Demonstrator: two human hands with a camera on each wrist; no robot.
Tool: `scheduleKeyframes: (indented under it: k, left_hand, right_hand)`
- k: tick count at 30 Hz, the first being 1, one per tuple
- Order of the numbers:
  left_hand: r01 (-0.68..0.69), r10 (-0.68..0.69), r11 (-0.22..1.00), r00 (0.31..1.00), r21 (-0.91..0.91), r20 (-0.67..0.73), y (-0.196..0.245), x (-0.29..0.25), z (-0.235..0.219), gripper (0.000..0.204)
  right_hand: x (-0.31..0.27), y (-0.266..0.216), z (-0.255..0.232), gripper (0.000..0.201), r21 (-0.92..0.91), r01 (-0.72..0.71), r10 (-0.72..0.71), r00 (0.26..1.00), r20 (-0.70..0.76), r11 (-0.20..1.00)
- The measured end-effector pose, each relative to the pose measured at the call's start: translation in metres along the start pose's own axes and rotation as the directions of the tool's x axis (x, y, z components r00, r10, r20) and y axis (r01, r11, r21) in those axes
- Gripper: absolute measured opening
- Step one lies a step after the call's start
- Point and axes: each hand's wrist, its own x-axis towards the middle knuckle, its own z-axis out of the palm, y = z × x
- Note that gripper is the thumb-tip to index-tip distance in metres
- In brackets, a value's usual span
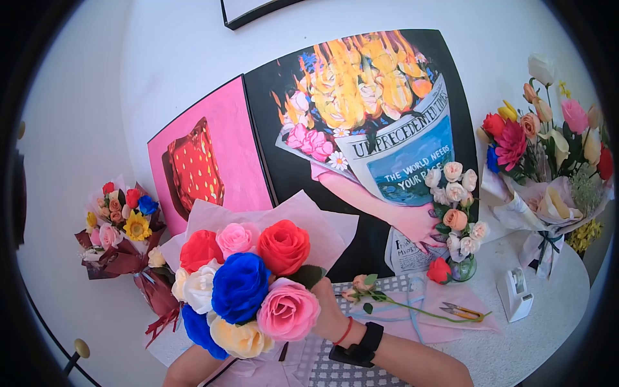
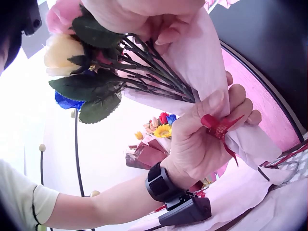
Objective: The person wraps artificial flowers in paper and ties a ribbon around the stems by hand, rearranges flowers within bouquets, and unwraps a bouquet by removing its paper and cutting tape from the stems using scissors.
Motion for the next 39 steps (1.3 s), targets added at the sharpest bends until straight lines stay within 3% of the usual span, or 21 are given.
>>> scheduleKeyframes:
  k: [1,5,7,8,11,15,17,18,21,23,24,26,27,29,30,31,32,33,35,37,39]
  left_hand:
    - [0.002,-0.002,1.0,1.0,-0.005,0.0,0.0,0.0,-0.001,0.034]
    - [0.014,-0.014,1.0,1.0,-0.026,-0.002,0.002,0.004,0.001,0.033]
    - [0.018,-0.019,0.999,1.0,-0.037,-0.007,0.009,0.016,0.012,0.033]
    - [0.021,-0.021,0.999,1.0,-0.042,-0.009,0.006,0.015,0.013,0.032]
    - [0.027,-0.027,0.998,1.0,-0.055,-0.009,0.012,0.026,0.023,0.032]
    - [0.034,-0.035,0.997,0.999,-0.073,-0.01,0.0,0.01,0.012,0.031]
    - [0.038,-0.039,0.996,0.999,-0.083,-0.011,0.018,0.044,0.041,0.031]
    - [0.04,-0.041,0.995,0.999,-0.087,-0.011,0.019,0.025,0.03,0.03]
    - [0.047,-0.048,0.994,0.999,-0.103,-0.012,0.021,0.043,0.034,0.03]
    - [0.05,-0.052,0.992,0.999,-0.114,-0.014,0.022,0.045,0.034,0.029]
    - [0.051,-0.053,0.991,0.998,-0.121,-0.016,0.024,0.046,0.033,0.029]
    - [0.05,-0.053,0.99,0.998,-0.132,-0.021,0.024,0.038,0.019,0.029]
    - [0.048,-0.052,0.989,0.998,-0.138,-0.025,0.027,0.042,0.021,0.029]
    - [0.046,-0.051,0.988,0.998,-0.149,-0.035,0.032,0.053,0.03,0.028]
    - [0.045,-0.051,0.987,0.998,-0.154,-0.04,0.042,0.06,0.028,0.028]
    - [0.044,-0.052,0.986,0.998,-0.161,-0.046,0.041,0.059,0.026,0.028]
    - [-0.048,0.046,0.997,0.998,-0.055,-0.036,0.048,0.059,0.027,0.039]
    - [-0.065,0.043,0.965,0.995,-0.254,-0.091,0.053,0.059,0.035,0.033]
    - [0.111,-0.146,0.951,0.984,-0.288,-0.101,0.05,0.061,0.024,0.029]
    - [0.067,-0.125,0.918,0.984,-0.391,-0.123,0.08,0.055,0.044,0.028]
    - [0.021,-0.108,0.872,0.983,-0.49,-0.151,0.088,0.053,0.055,0.028]
  right_hand:
    - [0.0,-0.004,0.0,0.024,0.099,-0.037,0.037,0.999,0.0,0.994]
    - [0.0,-0.012,-0.002,0.026,0.073,-0.045,0.044,0.999,0.005,0.996]
    - [-0.002,-0.01,0.005,0.04,-0.136,0.173,-0.185,0.98,-0.079,0.975]
    - [0.001,0.012,-0.002,0.053,-0.018,0.227,-0.228,0.971,-0.075,0.974]
    - [-0.002,0.03,0.001,0.053,-0.161,0.167,-0.189,0.973,-0.132,0.973]
    - [0.0,0.027,0.003,0.056,-0.093,0.108,-0.119,0.985,-0.128,0.99]
    - [0.0,-0.007,0.007,0.05,-0.203,0.245,-0.279,0.947,-0.16,0.948]
    - [0.001,-0.011,0.008,0.05,-0.203,0.245,-0.279,0.947,-0.159,0.948]
    - [-0.001,-0.003,0.005,0.044,-0.301,0.283,-0.354,0.91,-0.215,0.911]
    - [-0.006,0.027,-0.005,0.04,0.171,0.214,-0.166,0.952,-0.255,0.962]
    - [-0.004,0.017,-0.004,0.04,0.171,0.213,-0.166,0.953,-0.253,0.962]
    - [0.006,-0.016,-0.002,0.042,-0.256,0.083,-0.128,0.978,-0.163,0.963]
    - [0.008,-0.019,-0.002,0.042,-0.256,0.086,-0.13,0.979,-0.159,0.963]
    - [0.012,-0.022,0.0,0.042,-0.562,0.184,-0.334,0.926,-0.175,0.806]
    - [0.017,-0.018,0.003,0.045,-0.201,0.1,-0.173,0.906,-0.387,0.974]
    - [0.018,-0.019,0.006,0.045,-0.2,0.1,-0.172,0.908,-0.382,0.975]
    - [0.019,-0.02,0.008,0.044,-0.239,0.048,-0.16,0.866,-0.475,0.97]
    - [0.019,-0.021,0.01,0.043,-0.273,-0.008,-0.153,0.812,-0.563,0.962]
    - [0.016,0.001,0.007,0.063,-0.345,-0.08,-0.071,0.913,-0.402,0.935]
    - [0.012,0.011,0.011,0.073,-0.152,-0.142,0.109,0.972,-0.207,0.978]
    - [0.011,0.042,0.018,0.074,-0.108,-0.081,0.065,0.987,-0.15,0.991]
